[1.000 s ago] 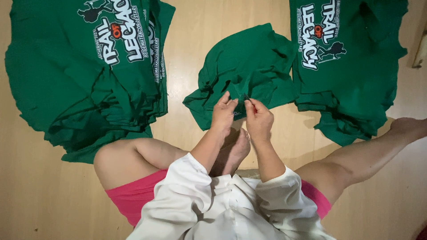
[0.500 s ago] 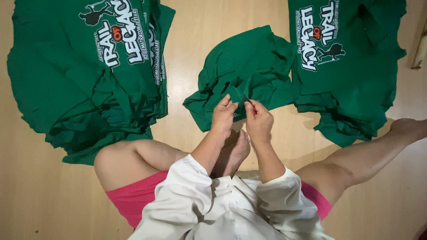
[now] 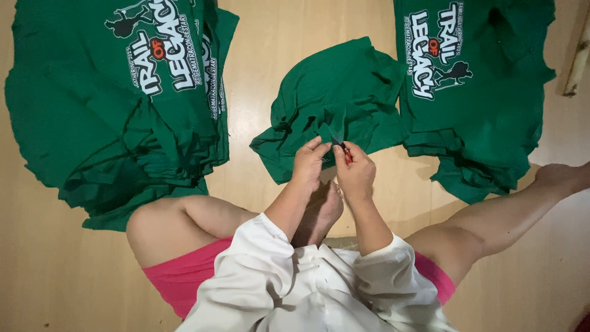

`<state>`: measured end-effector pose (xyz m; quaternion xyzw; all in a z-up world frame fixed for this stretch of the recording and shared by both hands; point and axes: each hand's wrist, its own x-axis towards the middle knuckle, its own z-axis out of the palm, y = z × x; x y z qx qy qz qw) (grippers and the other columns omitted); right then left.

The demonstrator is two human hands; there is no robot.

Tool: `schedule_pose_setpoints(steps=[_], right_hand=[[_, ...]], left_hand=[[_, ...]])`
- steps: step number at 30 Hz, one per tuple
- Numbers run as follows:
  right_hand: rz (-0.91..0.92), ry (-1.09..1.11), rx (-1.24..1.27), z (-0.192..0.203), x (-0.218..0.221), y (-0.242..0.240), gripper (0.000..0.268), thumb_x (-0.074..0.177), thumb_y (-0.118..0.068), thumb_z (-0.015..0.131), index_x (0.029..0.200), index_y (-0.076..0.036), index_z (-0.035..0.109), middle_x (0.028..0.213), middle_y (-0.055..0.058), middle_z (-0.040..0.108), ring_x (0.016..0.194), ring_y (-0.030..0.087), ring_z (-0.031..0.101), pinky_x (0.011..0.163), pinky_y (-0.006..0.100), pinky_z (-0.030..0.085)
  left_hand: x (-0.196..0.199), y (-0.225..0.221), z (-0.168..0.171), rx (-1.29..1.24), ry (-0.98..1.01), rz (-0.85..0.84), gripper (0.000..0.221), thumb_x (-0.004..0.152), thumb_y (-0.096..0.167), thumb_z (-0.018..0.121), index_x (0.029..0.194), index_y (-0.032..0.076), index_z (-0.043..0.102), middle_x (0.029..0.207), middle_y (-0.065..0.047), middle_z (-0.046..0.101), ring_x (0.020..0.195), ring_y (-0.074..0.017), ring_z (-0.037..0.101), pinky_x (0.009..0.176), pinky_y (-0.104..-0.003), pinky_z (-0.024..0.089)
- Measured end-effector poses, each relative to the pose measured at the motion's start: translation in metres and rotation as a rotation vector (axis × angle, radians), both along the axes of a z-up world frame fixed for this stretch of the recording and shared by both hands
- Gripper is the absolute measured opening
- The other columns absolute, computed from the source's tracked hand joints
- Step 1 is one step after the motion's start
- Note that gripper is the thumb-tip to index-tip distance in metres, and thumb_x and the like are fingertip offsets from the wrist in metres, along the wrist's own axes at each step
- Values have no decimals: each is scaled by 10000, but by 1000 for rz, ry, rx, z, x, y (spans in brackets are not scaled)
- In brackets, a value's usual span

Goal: Trimming loose threads from green t-shirts using a small cutting tool as part of quality control.

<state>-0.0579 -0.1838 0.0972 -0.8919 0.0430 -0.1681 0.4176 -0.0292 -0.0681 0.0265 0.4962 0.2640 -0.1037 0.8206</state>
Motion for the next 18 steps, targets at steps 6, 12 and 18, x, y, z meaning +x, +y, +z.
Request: schedule_pose_setpoints(steps=[6, 12, 18], right_hand=[[2, 0, -106, 6, -2, -2, 257, 1022, -315, 756, 1097, -70, 776, 886, 175, 761, 854, 395, 757, 727, 469, 587], [11, -11, -137, 7, -1, -1, 232, 1028, -300, 752, 1098, -79, 771, 859, 166, 744, 841, 391, 749, 709, 469, 581], [-3, -27, -165, 1, -1, -3, 259, 1029, -323, 751, 1113, -79, 767, 839, 156, 723, 824, 357, 743, 705, 448, 577]], left_hand=[[0, -4, 3, 0, 2, 31, 566, 864, 197, 872, 1360, 45, 644, 1021, 2, 622, 992, -116, 551, 899, -284, 427], [2, -5, 1, 23, 12, 14, 583, 872, 197, 869, 1378, 21, 639, 1022, 9, 632, 975, -101, 564, 876, -268, 449], [2, -10, 11, 23, 18, 31, 525, 863, 170, 862, 1333, 40, 670, 990, 6, 648, 942, -105, 571, 858, -267, 461]])
